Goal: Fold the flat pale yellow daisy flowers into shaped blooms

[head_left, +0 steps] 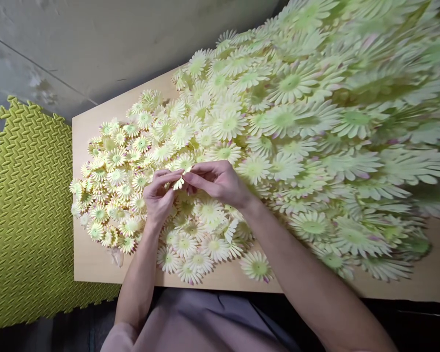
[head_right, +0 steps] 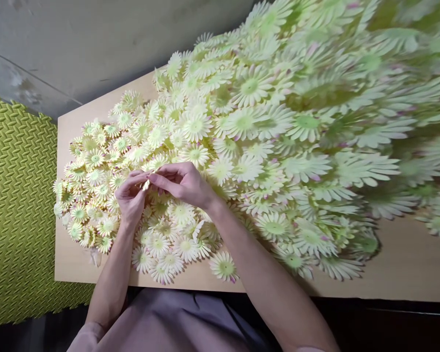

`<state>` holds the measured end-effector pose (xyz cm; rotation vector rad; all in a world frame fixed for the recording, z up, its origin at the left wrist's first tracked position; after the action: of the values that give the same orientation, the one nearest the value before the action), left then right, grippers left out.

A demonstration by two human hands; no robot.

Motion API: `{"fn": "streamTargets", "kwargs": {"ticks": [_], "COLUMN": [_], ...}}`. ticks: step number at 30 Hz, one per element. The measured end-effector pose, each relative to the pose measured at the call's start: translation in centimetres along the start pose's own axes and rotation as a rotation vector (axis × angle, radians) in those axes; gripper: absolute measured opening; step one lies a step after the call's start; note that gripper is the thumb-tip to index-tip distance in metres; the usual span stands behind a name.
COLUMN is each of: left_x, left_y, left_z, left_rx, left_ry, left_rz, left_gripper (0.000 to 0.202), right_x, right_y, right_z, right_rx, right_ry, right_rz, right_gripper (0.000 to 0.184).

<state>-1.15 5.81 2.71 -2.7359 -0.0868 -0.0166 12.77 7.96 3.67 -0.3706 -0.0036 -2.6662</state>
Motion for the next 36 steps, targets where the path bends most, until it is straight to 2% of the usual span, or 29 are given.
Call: {"fn": "streamTargets", "kwargs": {"ticks": [3,8,11,15,23,30,36], "left_x": [0.2,0.3,0.3,0.5,0.0,-0.3,-0.1], "left_y": [0.2,0.1,-0.1,0.0,0.3,0.4,0.5], "left_z": [0.2,-1.0,-1.2,-1.0,0.0,0.6,0.9], "left_rx": [0.023,0.181,0.185,0.168,-0.002,-0.203,-0.297], "left_ry": [-0.029,-0.193,-0.248,-0.215,-0.121,-0.071,-0.066], "left_rz": [0.039,0.074,0.069,0.074,0.118,-0.021,-0.047], "left_gripper": [0.033,0.041,0.041,0.044,0.032,0.014,0.019], "right_x": [-0.3,-0.2,-0.1,-0.2,-0.7,0.0,0.0], "right_y": [0.0,0.0,0.1,0.0,-0.2,-0.1,0.0], "right_z": [-0.2,-0.4,-0.5,-0.5,-1.2,-1.2,-1.5], "right_rx": [-0.009,0.016,0.036,0.024,0.047,0.103,0.124], "right_ry": [-0.024,-0.049,-0.057,-0.089,-0.092,0.013,0.055], "right_rz": [-0.011,0.018,0.033,0.017,-0.027,0.025,0.043], "right_gripper": [0.015,0.017,0.019,0.020,0.032,0.029,0.036]}}
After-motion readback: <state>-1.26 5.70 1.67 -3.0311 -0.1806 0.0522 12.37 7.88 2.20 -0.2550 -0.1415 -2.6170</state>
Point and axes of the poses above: each hand's wrist, its own y-axis away from the middle knuckle, its own x-axis out of the palm, z = x × y, the point moved 8 cm from there along -y, towards the middle knuckle, and after that the axes turned 3 degrees about -y, right-handed, at the moved point
